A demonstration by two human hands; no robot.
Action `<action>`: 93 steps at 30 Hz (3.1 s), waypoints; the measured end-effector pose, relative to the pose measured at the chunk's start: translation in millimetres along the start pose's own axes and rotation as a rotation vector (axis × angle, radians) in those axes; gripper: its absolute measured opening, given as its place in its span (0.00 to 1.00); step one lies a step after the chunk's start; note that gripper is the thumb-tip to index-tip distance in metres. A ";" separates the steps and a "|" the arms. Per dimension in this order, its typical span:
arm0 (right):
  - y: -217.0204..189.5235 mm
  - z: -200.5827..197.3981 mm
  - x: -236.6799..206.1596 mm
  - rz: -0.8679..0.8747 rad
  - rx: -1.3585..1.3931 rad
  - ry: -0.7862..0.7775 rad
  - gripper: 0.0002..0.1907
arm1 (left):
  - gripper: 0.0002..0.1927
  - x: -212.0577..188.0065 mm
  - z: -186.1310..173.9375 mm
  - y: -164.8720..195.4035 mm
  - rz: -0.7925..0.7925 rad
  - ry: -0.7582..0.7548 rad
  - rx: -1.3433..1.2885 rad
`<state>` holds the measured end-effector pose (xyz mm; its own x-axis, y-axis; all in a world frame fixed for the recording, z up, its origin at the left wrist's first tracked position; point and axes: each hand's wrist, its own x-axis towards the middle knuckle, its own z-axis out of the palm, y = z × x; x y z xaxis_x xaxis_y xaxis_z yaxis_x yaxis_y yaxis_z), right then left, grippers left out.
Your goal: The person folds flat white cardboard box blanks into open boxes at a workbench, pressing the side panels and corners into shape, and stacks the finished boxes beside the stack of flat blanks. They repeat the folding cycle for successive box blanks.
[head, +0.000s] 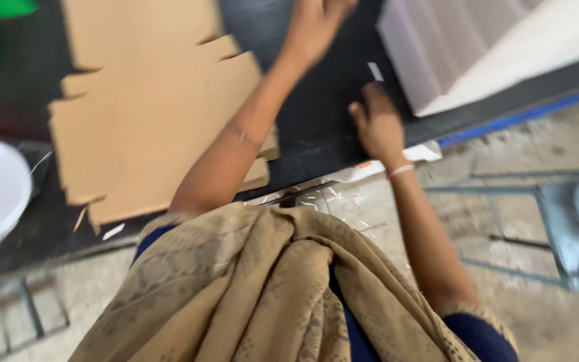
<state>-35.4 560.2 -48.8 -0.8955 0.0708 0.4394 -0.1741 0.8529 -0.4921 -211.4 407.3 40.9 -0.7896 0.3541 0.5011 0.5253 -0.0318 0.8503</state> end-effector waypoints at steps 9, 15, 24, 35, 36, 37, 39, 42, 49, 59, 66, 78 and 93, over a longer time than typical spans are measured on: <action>32.3 43.5 40.1 -0.078 -0.085 -0.177 0.35 | 0.18 -306.7 -284.6 23.6 -0.303 0.633 0.561; -39.1 -2.2 -75.7 0.214 -0.118 -0.336 0.22 | 0.15 -436.5 -397.6 54.6 -0.495 1.086 0.697; -155.7 92.5 -52.5 -0.012 0.187 -0.050 0.24 | 0.21 -419.1 -384.3 38.1 -0.373 0.773 0.864; -199.8 121.0 -29.0 0.086 0.121 0.117 0.24 | 0.35 -436.7 -363.8 35.6 -0.448 0.495 1.168; -204.2 111.4 -25.8 0.127 0.356 0.097 0.24 | 0.34 -438.0 -363.7 34.8 -0.434 0.490 1.169; -209.7 102.8 -21.3 0.158 0.598 0.079 0.23 | 0.34 -438.5 -363.5 34.8 -0.436 0.482 1.155; -221.5 87.8 -21.1 0.251 1.006 0.049 0.20 | 0.34 -437.9 -363.7 36.9 -0.447 0.478 1.139; -234.2 86.0 -24.4 0.487 1.282 -0.034 0.14 | 0.34 -434.2 -365.4 46.4 -0.432 0.488 1.062; -216.5 103.8 -41.5 0.857 1.348 -0.009 0.13 | 0.37 -435.9 -361.0 83.6 -0.252 0.870 0.318; -222.3 90.1 -67.8 0.648 1.188 -0.084 0.12 | 0.25 -433.2 -335.7 69.5 -0.313 0.793 -0.800; -288.0 136.0 -69.2 0.318 0.965 -0.080 0.20 | 0.32 -379.6 -299.1 72.3 -0.337 0.158 0.930; -295.0 176.3 -34.1 0.288 0.738 -0.568 0.38 | 0.24 -347.3 -347.5 26.9 -0.549 0.261 0.562; -248.2 217.3 82.8 0.424 0.758 -0.254 0.25 | 0.25 -262.0 -392.3 -35.6 -0.593 0.458 0.651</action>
<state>-155.3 241.9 -53.6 -0.9938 0.1084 -0.0265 0.0485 0.2057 -0.9774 -147.6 -51.0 -57.6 -0.9552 -0.2526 0.1539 -0.0307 0.6022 0.7977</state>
